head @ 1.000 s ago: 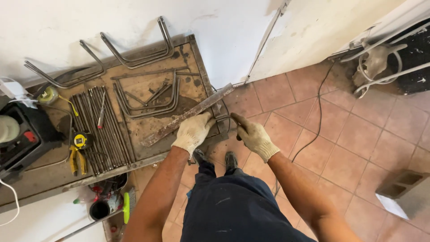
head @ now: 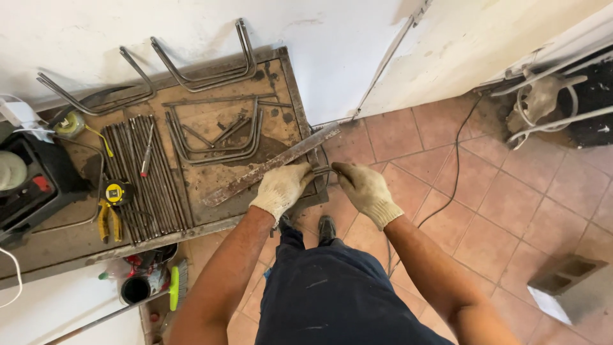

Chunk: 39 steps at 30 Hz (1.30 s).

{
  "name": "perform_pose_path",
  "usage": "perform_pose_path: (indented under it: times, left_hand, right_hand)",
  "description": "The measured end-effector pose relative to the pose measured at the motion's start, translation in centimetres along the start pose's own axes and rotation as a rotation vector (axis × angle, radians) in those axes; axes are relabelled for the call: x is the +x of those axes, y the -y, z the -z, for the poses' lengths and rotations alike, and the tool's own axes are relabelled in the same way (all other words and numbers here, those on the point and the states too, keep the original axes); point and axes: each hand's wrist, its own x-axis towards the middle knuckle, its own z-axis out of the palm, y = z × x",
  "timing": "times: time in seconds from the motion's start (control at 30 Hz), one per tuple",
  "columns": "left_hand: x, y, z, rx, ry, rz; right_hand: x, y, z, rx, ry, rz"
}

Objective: Measuring and bending metal rods using a manual bending tool on a workbench

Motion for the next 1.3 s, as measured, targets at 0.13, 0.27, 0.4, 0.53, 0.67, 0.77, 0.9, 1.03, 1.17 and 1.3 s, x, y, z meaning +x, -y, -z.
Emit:
perform_pose_path:
  times: [0.13, 0.27, 0.4, 0.53, 0.67, 0.77, 0.9, 1.03, 1.17, 1.3]
  left_hand:
    - [0.5, 0.8, -1.7, 0.023, -0.042, -0.039]
    - [0.2, 0.4, -1.4, 0.036, -0.126, -0.039]
    - [1.9, 1.8, -2.6, 0.038, -0.146, -0.055]
    - [1.5, 2.1, -4.0, 0.04, -0.116, -0.064]
    - [2.2, 2.8, -4.0, 0.027, -0.117, -0.058]
    - [1.4, 2.2, -3.2, -0.026, -0.12, -0.056]
    - [1.8, 2.5, -3.8, 0.036, -0.132, -0.057]
    - [1.0, 2.0, -3.0, 0.008, -0.102, -0.052]
    - [1.5, 2.6, -3.6, 0.02, -0.083, -0.045]
    - [1.2, 2.5, -3.0, 0.04, -0.08, -0.073]
  right_hand:
    - [3.4, 1.5, 0.5, -0.536, -0.272, 0.464]
    - [8.7, 5.7, -1.0, -0.798, -0.256, 0.871]
    - [7.1, 12.3, -0.1, -0.964, -0.223, 0.906]
    - [7.3, 12.2, -0.5, -1.064, -0.039, 0.91]
    - [10.5, 8.9, -1.2, -1.002, 0.03, 0.8]
    - [6.9, 6.4, 1.4, -0.788, 0.11, 0.566]
    - [2.3, 3.4, 4.6, -0.472, 0.057, 0.436]
    - [-5.4, 3.7, 5.0, -0.227, 0.038, 0.295]
    - [-10.3, 4.3, 2.9, -0.211, 0.01, 0.002]
    - [-11.5, 3.5, 0.9, -0.204, -0.057, -0.141]
